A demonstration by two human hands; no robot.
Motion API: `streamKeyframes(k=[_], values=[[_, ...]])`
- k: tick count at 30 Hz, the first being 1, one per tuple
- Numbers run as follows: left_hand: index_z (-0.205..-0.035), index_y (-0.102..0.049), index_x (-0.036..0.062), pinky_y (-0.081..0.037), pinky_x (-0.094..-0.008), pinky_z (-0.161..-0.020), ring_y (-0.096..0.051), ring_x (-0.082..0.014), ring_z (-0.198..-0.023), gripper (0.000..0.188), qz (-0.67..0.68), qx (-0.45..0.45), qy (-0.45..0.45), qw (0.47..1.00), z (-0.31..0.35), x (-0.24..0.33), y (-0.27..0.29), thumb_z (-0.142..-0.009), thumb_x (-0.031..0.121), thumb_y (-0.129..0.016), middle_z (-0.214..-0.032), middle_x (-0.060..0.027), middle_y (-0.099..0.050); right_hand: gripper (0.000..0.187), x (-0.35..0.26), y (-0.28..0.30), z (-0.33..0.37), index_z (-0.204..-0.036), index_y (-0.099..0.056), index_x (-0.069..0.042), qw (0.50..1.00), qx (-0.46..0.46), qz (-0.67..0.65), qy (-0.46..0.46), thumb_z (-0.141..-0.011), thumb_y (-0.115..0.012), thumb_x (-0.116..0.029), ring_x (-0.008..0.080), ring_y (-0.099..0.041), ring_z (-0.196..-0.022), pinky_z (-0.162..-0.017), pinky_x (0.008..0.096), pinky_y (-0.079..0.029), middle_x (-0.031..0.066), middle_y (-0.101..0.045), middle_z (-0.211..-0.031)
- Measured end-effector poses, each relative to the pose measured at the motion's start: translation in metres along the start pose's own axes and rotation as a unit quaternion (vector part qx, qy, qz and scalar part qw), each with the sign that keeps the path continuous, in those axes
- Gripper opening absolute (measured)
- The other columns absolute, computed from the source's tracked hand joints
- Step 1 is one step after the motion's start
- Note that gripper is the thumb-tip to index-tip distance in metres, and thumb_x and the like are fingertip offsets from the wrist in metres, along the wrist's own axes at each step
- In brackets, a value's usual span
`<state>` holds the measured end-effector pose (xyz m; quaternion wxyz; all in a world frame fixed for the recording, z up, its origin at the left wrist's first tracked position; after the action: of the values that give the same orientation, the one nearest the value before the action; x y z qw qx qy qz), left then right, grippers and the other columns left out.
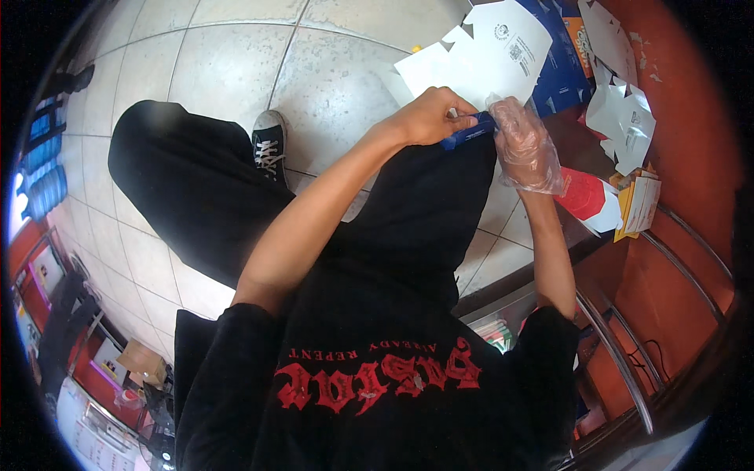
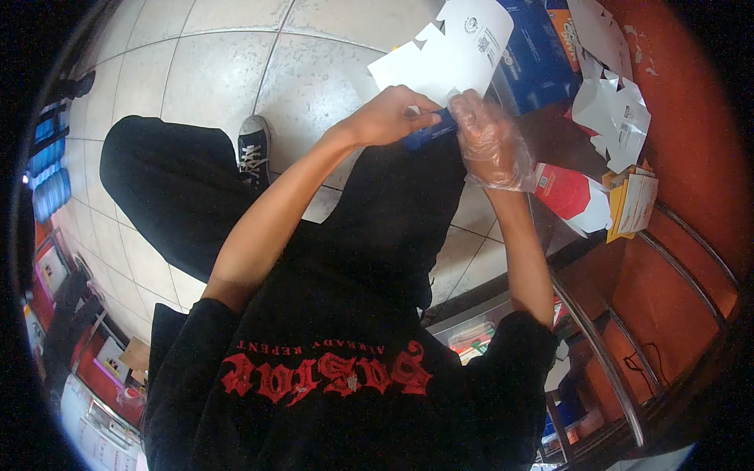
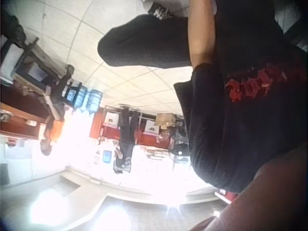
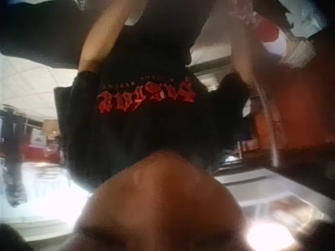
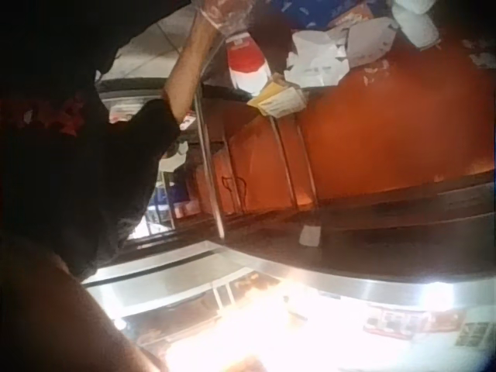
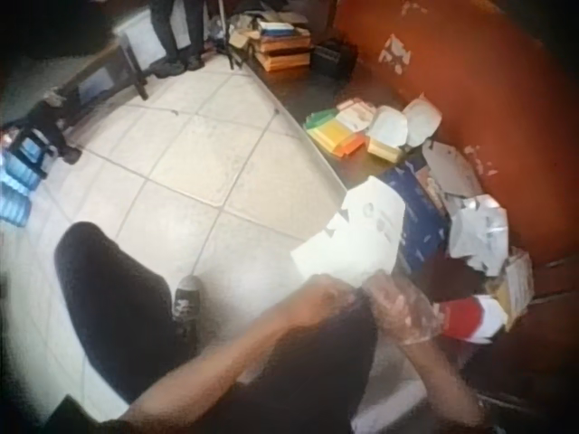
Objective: The person assembles several cardboard boxes by hand, folding the flaps and interlocking the tabs while sitting on the floor.
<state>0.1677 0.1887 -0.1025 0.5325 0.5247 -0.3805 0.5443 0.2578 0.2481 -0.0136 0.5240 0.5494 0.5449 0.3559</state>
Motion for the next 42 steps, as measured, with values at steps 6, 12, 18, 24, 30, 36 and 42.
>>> streamKeyframes(k=[6, 12, 18, 24, 30, 36, 42], values=[[-0.117, -0.071, -0.0008, -0.055, -0.0382, -0.084, -0.067, -0.0229, -0.087, 0.028, -0.02, 0.003, -0.024, 1.0, 0.003, 0.002, -0.001, -0.097, 0.018, -0.068, -0.104, -0.0161, -0.074, 0.034, -0.003, 0.006, -0.006, -0.112, -0.066, -0.007, 0.999, -0.011, -0.014, 0.032, -0.079, -0.063, 0.004, 0.0316, -0.067, -0.093, -0.076, 0.0416, -0.057, 0.0099, -0.066, -0.107], [-0.114, -0.072, 0.0013, -0.054, -0.0389, -0.081, -0.066, -0.0235, -0.085, 0.024, -0.016, 0.003, -0.025, 1.0, 0.004, 0.006, -0.005, -0.097, 0.017, -0.068, -0.101, -0.0157, -0.074, 0.034, -0.009, 0.005, -0.01, -0.111, -0.067, -0.008, 0.998, -0.038, 0.011, 0.051, -0.08, -0.063, 0.004, 0.0301, -0.068, -0.093, -0.076, 0.0408, -0.057, 0.0091, -0.067, -0.107], [-0.11, -0.072, 0.0004, -0.054, -0.0386, -0.081, -0.067, -0.0267, -0.085, 0.022, -0.031, 0.032, -0.045, 0.998, 0.002, 0.005, -0.004, -0.096, 0.017, -0.069, -0.099, -0.0167, -0.073, 0.037, -0.012, 0.003, -0.012, -0.115, -0.066, -0.009, 0.996, -0.053, 0.002, 0.069, -0.08, -0.065, 0.002, 0.0299, -0.067, -0.095, -0.075, 0.0407, -0.057, 0.0088, -0.066, -0.108], [-0.109, -0.071, -0.0019, -0.055, -0.0367, -0.081, -0.069, -0.0276, -0.089, 0.024, -0.063, 0.061, -0.058, 0.994, 0.006, 0.011, -0.001, -0.094, 0.017, -0.071, -0.099, -0.0171, -0.073, 0.041, -0.016, -0.006, -0.005, -0.12, -0.064, -0.011, 0.993, -0.047, -0.008, 0.112, -0.081, -0.065, 0.003, 0.0312, -0.067, -0.098, -0.077, 0.041, -0.057, 0.0095, -0.067, -0.112], [-0.106, -0.075, -0.0008, -0.056, -0.0369, -0.074, -0.07, -0.0256, -0.074, 0.021, 0.011, 0.138, -0.047, 0.989, 0.009, 0.005, 0.002, -0.093, 0.015, -0.071, -0.096, -0.02, -0.074, 0.049, 0.009, -0.001, -0.005, -0.126, -0.063, -0.009, 0.998, -0.029, 0.023, 0.043, -0.079, -0.063, 0.007, 0.0321, -0.067, -0.102, -0.084, 0.0438, -0.056, 0.0117, -0.067, -0.12], [-0.108, -0.075, -0.0015, -0.058, -0.0344, -0.079, -0.07, -0.0187, -0.084, 0.024, 0.014, 0.117, 0.01, 0.993, 0.011, -0.003, 0.006, -0.097, 0.018, -0.067, -0.098, -0.0159, -0.076, 0.028, 0.048, 0.006, 0.0, -0.117, -0.066, -0.007, 0.986, 0.075, -0.113, -0.094, -0.091, -0.062, 0.003, 0.0317, -0.069, -0.105, -0.088, 0.0439, -0.054, 0.013, -0.07, -0.113], [-0.106, -0.074, -0.0012, -0.057, -0.036, -0.078, -0.072, -0.0227, -0.081, 0.027, -0.026, 0.098, 0.063, 0.993, 0.006, -0.008, 0.004, -0.093, 0.023, -0.072, -0.097, -0.0167, -0.076, 0.021, 0.087, -0.017, 0.025, -0.107, -0.066, -0.007, 0.959, 0.039, -0.181, -0.216, -0.089, -0.062, 0.004, 0.032, -0.069, -0.103, -0.087, 0.0394, -0.053, 0.0137, -0.07, -0.109]])
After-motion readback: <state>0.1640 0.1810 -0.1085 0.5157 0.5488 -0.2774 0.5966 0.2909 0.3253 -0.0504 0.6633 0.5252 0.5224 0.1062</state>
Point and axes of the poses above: each hand's wrist, its own z-axis away from the middle knuckle, its own y-axis out of the back of the hand, x = y × z, the point moved 9 cm from there along -z, towards the middle knuckle
